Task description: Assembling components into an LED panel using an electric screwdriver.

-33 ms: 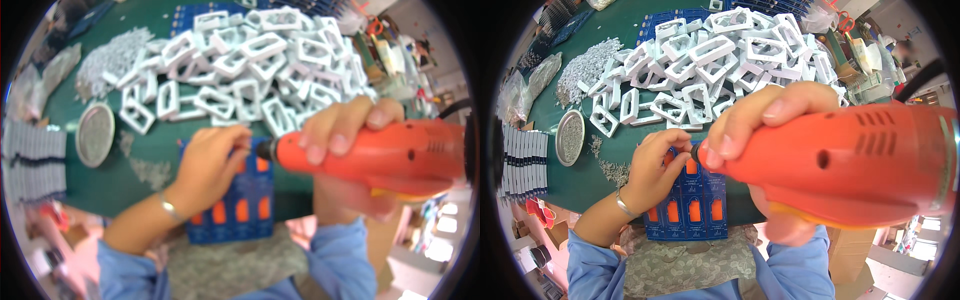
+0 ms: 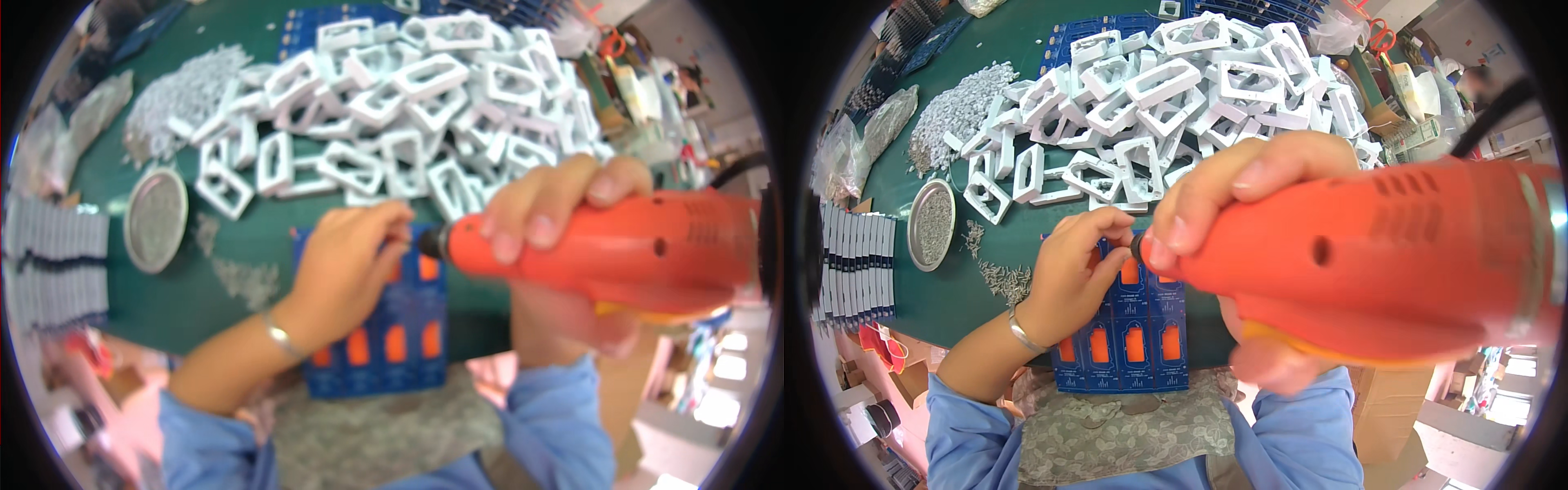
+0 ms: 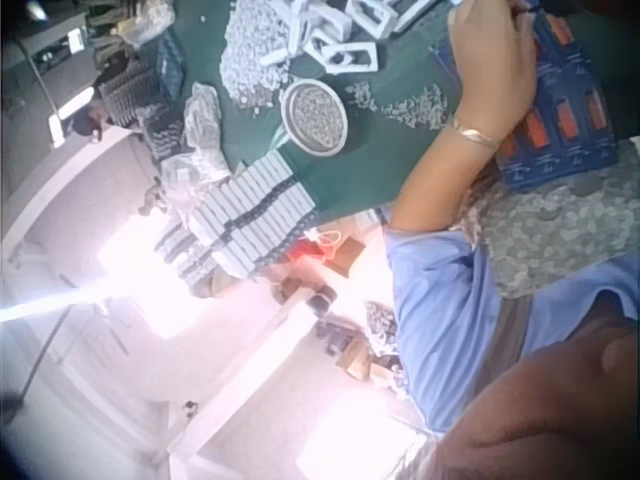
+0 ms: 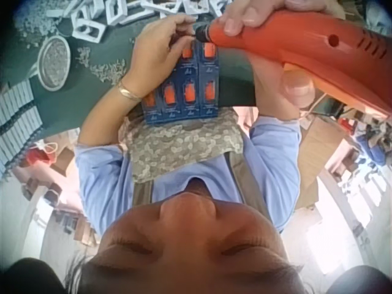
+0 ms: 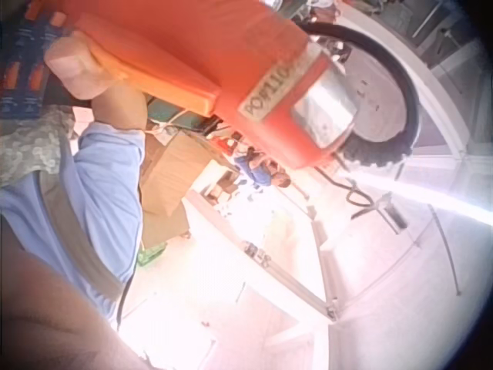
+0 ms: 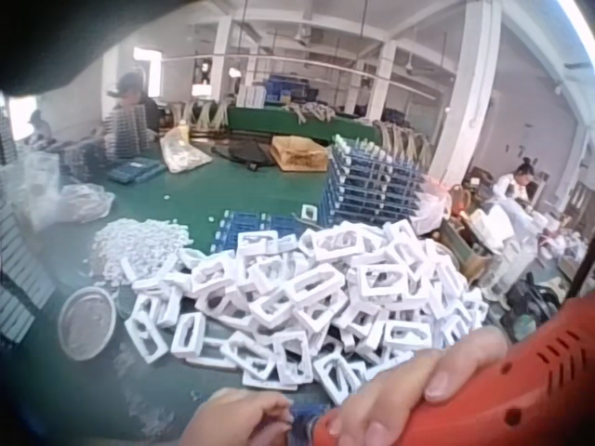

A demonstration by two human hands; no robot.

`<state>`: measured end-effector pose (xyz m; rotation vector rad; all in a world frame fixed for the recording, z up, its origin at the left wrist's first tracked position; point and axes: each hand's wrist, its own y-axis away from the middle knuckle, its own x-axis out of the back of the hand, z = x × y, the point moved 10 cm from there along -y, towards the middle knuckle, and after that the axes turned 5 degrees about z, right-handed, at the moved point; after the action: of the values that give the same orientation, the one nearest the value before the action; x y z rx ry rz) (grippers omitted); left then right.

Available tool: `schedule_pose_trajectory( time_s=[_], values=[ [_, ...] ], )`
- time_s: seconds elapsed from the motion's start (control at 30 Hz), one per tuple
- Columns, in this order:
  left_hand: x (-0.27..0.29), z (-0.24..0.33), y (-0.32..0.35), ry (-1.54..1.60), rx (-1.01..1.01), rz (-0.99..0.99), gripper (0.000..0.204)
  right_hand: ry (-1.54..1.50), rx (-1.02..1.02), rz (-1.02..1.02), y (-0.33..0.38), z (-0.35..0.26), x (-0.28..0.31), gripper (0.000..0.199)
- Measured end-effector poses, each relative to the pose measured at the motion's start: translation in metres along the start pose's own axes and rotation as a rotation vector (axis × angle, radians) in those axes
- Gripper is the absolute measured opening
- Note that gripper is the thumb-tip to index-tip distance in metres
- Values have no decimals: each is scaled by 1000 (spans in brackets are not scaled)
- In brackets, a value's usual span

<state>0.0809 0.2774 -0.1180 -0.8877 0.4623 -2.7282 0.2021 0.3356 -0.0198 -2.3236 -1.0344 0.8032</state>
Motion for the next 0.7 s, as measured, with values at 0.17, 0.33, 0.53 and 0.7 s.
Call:
schedule_pose_trajectory(
  time_s=[0.17,0.33,0.53,0.7],
  values=[
    [-15,-1,-1,-119,-57,-57,39,119,-114,58,0,28,7,78],
    [-18,-5,2,-148,-52,-70,43,155,-158,63,1,38,9,76],
    [-16,-5,3,-166,-45,-75,44,159,-102,-34,0,39,-3,73],
    [-7,1,7,-315,-50,-29,39,241,-103,-134,-2,43,-6,73]
  ],
)
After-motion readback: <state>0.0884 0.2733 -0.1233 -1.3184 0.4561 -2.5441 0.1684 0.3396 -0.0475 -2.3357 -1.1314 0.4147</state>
